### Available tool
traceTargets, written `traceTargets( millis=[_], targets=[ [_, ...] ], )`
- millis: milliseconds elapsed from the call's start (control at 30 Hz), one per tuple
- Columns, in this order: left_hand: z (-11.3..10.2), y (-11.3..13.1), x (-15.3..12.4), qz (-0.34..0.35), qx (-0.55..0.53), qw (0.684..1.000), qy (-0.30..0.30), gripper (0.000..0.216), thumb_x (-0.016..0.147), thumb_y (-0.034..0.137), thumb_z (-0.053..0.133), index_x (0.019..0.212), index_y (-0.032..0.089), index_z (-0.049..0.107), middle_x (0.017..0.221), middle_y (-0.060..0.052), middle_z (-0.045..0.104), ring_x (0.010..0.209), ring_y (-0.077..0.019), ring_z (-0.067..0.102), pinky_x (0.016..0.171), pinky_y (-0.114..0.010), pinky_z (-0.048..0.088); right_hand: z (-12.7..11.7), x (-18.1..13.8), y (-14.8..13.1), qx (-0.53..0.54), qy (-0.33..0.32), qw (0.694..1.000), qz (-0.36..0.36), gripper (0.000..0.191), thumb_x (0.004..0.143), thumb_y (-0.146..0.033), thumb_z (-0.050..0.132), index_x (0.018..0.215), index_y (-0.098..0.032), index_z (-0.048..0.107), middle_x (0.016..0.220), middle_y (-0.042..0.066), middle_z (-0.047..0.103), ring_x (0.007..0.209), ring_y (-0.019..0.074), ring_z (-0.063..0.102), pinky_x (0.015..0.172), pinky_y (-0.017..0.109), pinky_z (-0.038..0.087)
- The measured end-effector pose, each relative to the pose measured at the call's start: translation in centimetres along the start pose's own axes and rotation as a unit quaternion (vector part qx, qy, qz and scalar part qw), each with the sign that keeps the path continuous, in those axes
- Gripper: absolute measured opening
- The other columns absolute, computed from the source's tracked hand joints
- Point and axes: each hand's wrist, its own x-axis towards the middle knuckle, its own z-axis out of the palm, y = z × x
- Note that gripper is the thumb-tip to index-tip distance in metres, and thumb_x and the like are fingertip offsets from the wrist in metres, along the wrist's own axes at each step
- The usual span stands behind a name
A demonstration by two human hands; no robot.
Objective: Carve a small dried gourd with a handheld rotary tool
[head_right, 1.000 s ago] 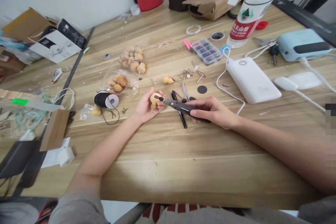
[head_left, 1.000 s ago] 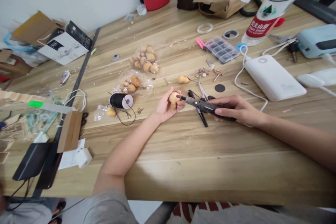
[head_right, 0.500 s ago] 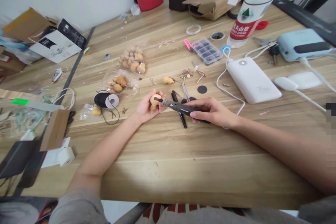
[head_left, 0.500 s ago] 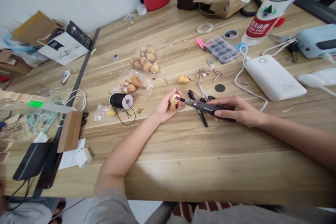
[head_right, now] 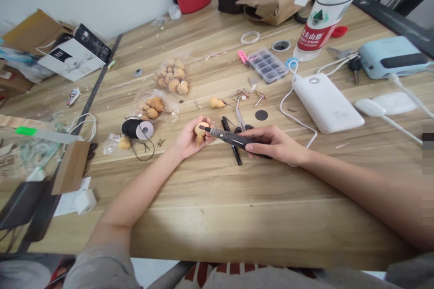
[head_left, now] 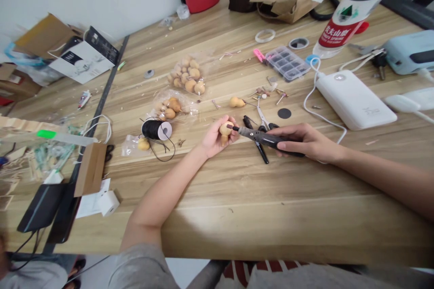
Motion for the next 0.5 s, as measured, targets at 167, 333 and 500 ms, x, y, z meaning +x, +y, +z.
traceTargets(
  millis=[167,333,500],
  targets=[
    [0.14,-0.07,-0.03,0.006,0.003,1.000,0.021,0.024,0.096,0.030,0.045,0.082,0.014,0.056,0.073,-0.005,0.064,0.050,-0.0060,0.057,0.049,-0.014,0.047,-0.06,-0.01,-0.05,0.005,-0.003,1.000,0.000,0.037,0.079,-0.039,0.070,0.109,-0.017,0.072,0.067,-0.001,0.064,0.060,0.0119,0.056,0.057,0.025,0.045],
    [0.07,-0.19,0.01,0.018,0.008,1.000,0.015,0.020,0.095,0.029,0.048,0.083,0.014,0.056,0.070,-0.004,0.064,0.048,-0.0052,0.056,0.049,-0.013,0.046,-0.11,0.06,0.17,0.008,-0.003,1.000,0.003,0.039,0.080,-0.040,0.070,0.112,-0.018,0.072,0.067,-0.001,0.064,0.059,0.0115,0.055,0.056,0.025,0.043],
    [-0.07,-0.15,0.07,0.012,0.010,1.000,0.007,0.026,0.096,0.031,0.045,0.081,0.013,0.056,0.065,-0.002,0.060,0.048,-0.0058,0.058,0.050,-0.014,0.048,-0.07,0.05,0.15,0.000,0.002,1.000,0.007,0.042,0.078,-0.042,0.070,0.112,-0.018,0.072,0.069,0.000,0.065,0.060,0.0122,0.056,0.057,0.026,0.044]
  ],
)
